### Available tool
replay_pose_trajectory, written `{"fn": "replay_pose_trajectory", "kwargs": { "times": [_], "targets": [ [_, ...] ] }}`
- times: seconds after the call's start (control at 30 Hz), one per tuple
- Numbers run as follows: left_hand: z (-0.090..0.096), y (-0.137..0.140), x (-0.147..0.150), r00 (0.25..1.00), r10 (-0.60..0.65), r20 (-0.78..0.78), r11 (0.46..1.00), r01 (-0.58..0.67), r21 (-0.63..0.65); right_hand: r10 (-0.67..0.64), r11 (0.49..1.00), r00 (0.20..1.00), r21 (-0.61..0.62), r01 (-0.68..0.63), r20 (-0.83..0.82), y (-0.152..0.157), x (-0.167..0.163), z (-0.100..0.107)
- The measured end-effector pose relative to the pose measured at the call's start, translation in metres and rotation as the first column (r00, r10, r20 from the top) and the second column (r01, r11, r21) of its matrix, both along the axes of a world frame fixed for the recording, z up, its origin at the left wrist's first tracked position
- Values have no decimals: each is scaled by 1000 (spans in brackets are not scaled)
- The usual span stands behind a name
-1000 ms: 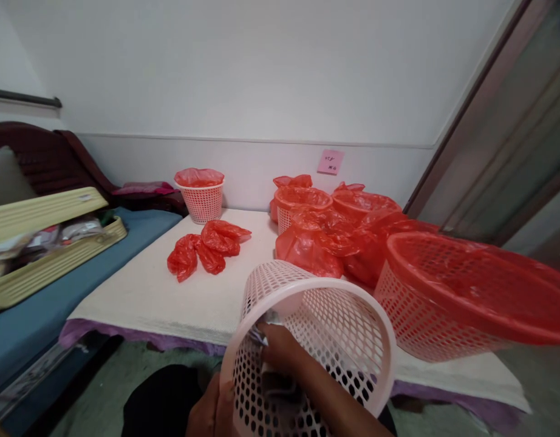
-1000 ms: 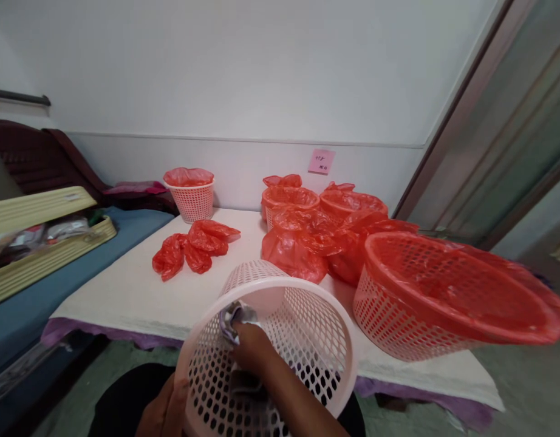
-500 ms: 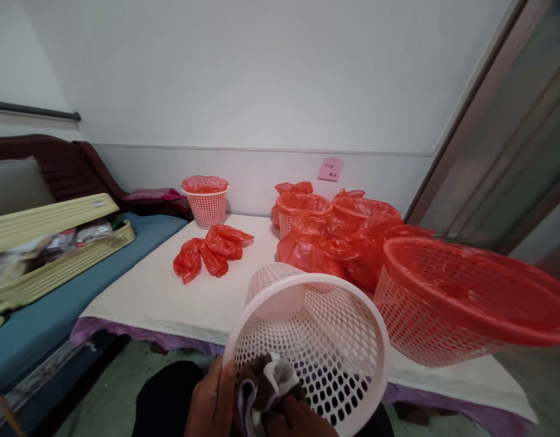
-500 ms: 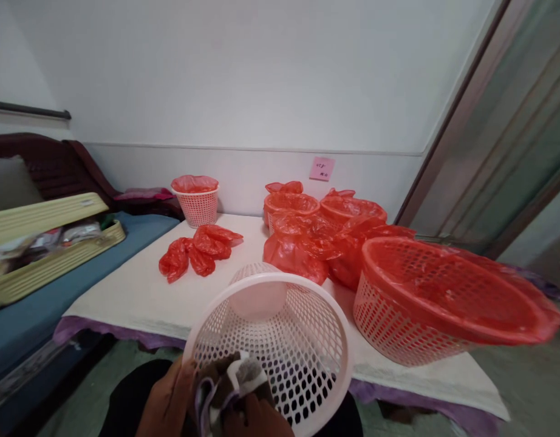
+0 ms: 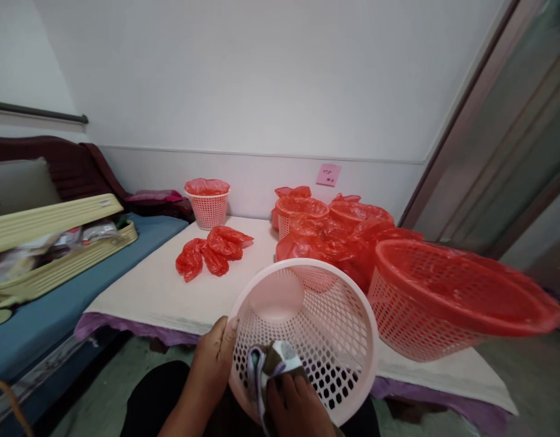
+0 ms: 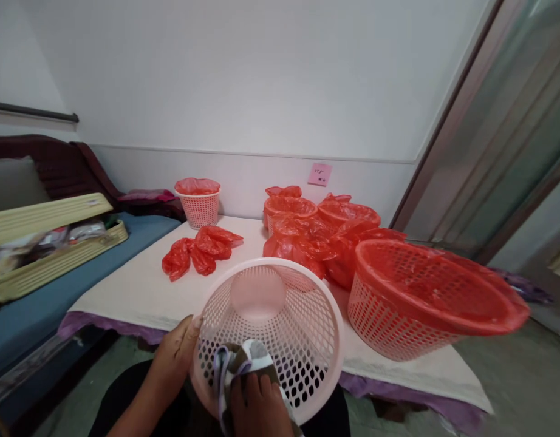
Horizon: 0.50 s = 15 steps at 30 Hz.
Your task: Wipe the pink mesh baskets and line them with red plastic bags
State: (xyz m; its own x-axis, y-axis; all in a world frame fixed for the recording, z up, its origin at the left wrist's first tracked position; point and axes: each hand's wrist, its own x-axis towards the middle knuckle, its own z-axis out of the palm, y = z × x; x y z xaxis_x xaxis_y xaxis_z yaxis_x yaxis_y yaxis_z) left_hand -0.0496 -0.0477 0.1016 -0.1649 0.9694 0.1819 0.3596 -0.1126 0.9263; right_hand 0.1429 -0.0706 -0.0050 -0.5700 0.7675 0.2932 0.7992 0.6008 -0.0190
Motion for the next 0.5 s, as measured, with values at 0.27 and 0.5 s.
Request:
{"fn": "replay_pose_trajectory", "kwargs": {
  "times": [0.27, 0.5],
  "targets": [
    [-11, -3, 4, 993, 56, 101, 998, -54, -16, -24, 969, 996, -244, 44, 85, 5, -20, 28],
    [-59, -36, 17, 974, 178, 139, 980, -164, -111, -71, 890, 994, -456, 26, -81, 5, -37, 51]
  ]
}}
